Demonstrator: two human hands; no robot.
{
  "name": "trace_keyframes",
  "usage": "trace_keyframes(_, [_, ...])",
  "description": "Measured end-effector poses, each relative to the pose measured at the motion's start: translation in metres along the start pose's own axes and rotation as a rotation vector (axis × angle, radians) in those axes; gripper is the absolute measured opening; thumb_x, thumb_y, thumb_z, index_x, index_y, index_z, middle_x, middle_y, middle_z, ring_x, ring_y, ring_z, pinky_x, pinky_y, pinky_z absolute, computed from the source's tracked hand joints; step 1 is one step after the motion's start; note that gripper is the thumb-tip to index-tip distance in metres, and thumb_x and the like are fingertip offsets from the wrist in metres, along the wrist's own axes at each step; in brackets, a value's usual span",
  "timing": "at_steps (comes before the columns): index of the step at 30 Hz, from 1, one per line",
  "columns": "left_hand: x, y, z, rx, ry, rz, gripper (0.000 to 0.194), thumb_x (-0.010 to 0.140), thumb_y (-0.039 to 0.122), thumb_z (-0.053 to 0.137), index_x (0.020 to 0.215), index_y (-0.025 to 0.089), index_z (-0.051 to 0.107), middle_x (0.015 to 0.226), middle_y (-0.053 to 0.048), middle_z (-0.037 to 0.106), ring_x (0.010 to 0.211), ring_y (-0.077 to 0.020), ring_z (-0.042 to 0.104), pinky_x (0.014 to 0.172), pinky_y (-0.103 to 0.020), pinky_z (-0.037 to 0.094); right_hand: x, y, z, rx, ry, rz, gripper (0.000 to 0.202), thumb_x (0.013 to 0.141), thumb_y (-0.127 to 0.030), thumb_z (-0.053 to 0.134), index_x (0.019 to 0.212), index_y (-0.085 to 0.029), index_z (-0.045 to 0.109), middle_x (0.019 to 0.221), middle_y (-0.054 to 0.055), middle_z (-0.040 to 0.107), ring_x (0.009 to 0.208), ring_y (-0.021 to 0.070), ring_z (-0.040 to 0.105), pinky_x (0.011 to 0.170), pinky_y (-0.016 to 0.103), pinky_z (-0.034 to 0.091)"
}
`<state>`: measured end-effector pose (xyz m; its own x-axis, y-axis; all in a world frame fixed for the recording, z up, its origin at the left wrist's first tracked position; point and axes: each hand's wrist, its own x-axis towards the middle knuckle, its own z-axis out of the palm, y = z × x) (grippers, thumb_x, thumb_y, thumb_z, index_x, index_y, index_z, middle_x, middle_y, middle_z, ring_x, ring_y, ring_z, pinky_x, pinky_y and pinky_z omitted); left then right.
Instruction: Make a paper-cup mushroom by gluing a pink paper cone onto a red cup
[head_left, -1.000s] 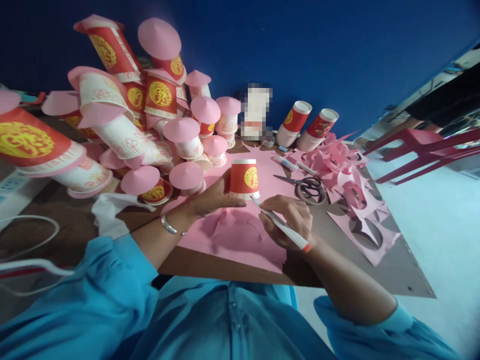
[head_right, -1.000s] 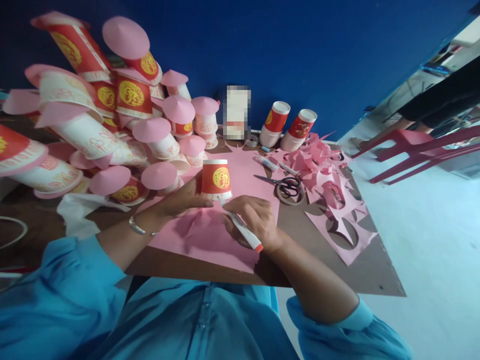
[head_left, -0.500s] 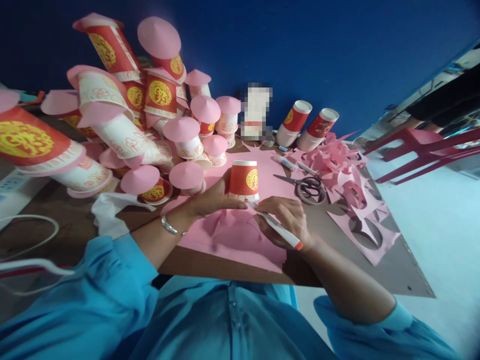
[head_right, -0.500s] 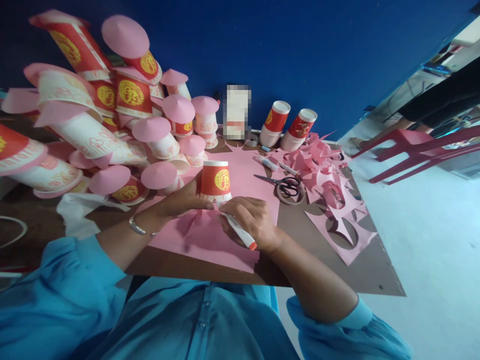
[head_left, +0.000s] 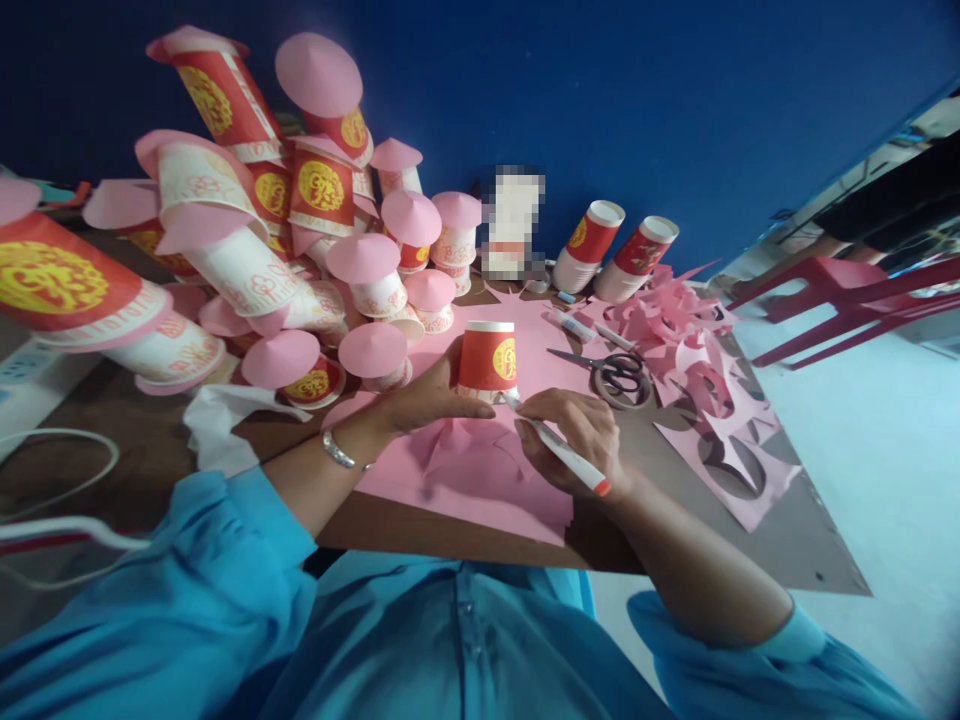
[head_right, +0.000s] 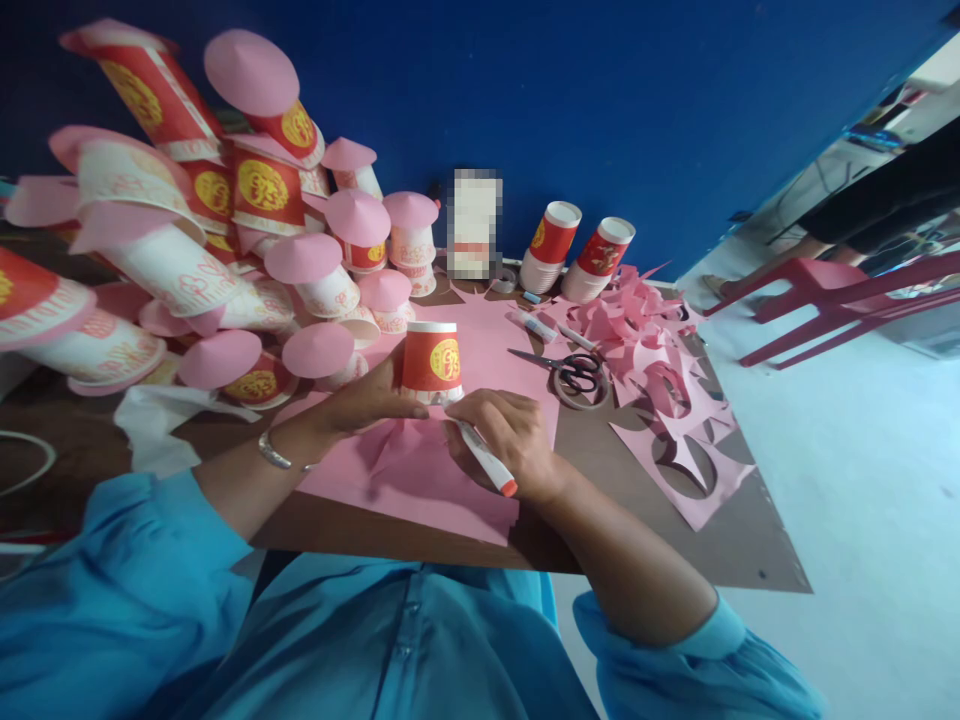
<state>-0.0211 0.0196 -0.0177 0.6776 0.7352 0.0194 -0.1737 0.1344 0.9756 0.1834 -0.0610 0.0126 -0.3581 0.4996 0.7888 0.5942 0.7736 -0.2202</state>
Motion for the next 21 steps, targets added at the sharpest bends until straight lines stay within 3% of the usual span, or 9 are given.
trace_keyframes(10, [-0.0009,0.0039,0.0008,0.067,0.009,-0.023,0.099,0.065,0.032,0.095,0.149,0.028,0.043,0.142,-0.015,0.059,0.136,-0.0386,0.054,0.108,-0.054,0.049,-0.0003,-0.0016,0.0017,0.057,-0.04,-0.026,0.017,0.09,-0.01,0.061,0.102,-0.022,0.058,0.074,0.001,0.072,0.062,0.0162,0.072,0.059,0.026,0.058])
trace_keyframes(21, [0.0004,-0.0008,-0.001,0.063,0.011,0.006,0.096,0.063,0.035,0.096,0.145,0.026,0.047,0.138,-0.015,0.061,0.134,-0.0394,0.055,0.105,-0.053,0.051,-0.0013,-0.0007,0.0006,0.07,-0.003,-0.056,0.021,0.087,-0.008,0.062,0.103,-0.021,0.06,0.073,0.001,0.072,0.063,0.0169,0.072,0.059,0.027,0.059])
